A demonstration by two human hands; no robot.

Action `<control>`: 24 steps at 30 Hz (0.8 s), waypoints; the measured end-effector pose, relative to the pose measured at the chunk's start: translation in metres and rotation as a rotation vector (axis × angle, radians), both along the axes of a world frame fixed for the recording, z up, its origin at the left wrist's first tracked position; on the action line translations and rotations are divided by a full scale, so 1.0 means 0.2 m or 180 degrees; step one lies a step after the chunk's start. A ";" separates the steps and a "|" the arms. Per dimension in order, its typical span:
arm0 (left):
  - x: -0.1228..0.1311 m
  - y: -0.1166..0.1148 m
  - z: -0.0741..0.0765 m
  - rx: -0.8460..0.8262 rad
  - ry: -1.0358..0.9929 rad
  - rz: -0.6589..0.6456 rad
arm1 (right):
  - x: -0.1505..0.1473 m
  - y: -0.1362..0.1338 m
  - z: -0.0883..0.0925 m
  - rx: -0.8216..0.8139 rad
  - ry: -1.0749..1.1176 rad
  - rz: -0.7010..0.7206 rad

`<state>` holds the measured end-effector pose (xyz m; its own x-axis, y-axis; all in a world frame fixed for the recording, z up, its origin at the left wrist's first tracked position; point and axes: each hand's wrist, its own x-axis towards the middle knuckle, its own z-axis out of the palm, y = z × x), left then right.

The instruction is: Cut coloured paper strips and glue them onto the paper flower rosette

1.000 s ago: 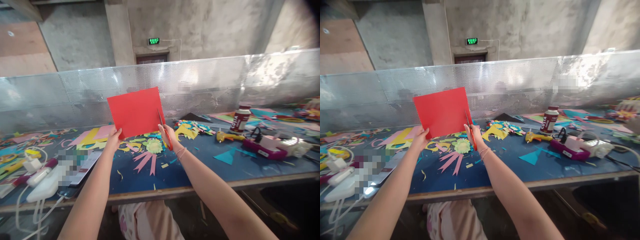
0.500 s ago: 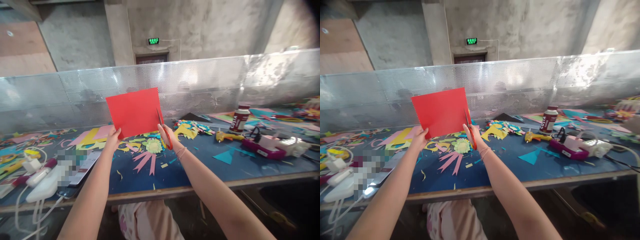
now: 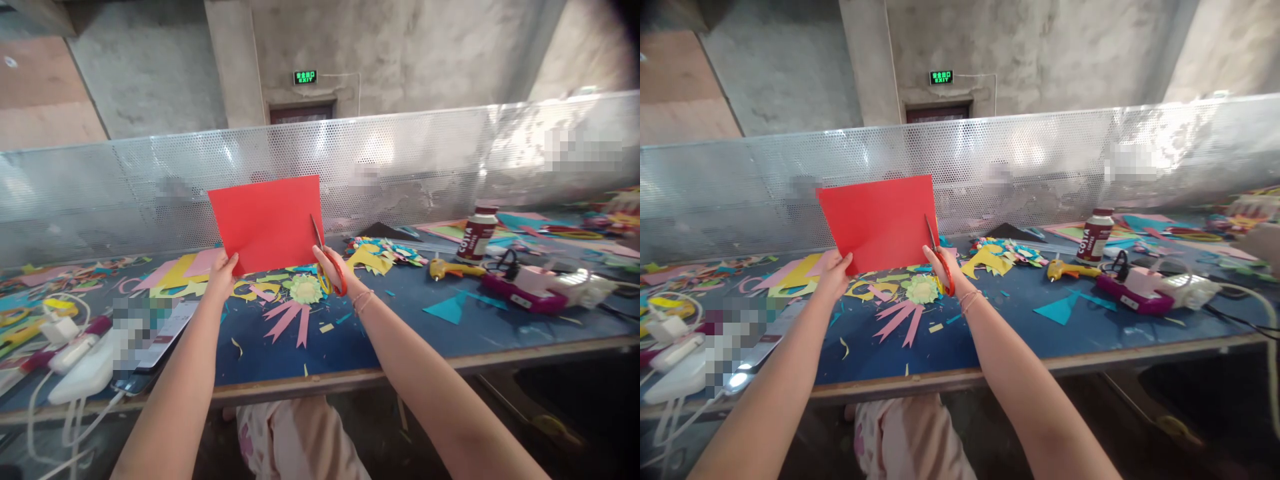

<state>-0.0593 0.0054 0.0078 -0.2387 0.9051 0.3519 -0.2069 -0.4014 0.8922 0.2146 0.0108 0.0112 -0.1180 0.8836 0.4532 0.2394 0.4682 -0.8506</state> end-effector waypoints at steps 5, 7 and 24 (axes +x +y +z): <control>0.02 -0.01 0.00 -0.0062 0.0002 -0.0088 | 0.00 0.01 -0.01 0.0004 0.0013 -0.0142; 0.02 -0.02 0.01 -0.0092 0.0008 -0.0144 | -0.01 0.01 -0.01 0.0050 -0.0017 -0.0259; 0.02 -0.02 0.00 -0.0114 0.0010 -0.0320 | 0.00 0.01 0.01 0.0322 -0.0198 -0.0572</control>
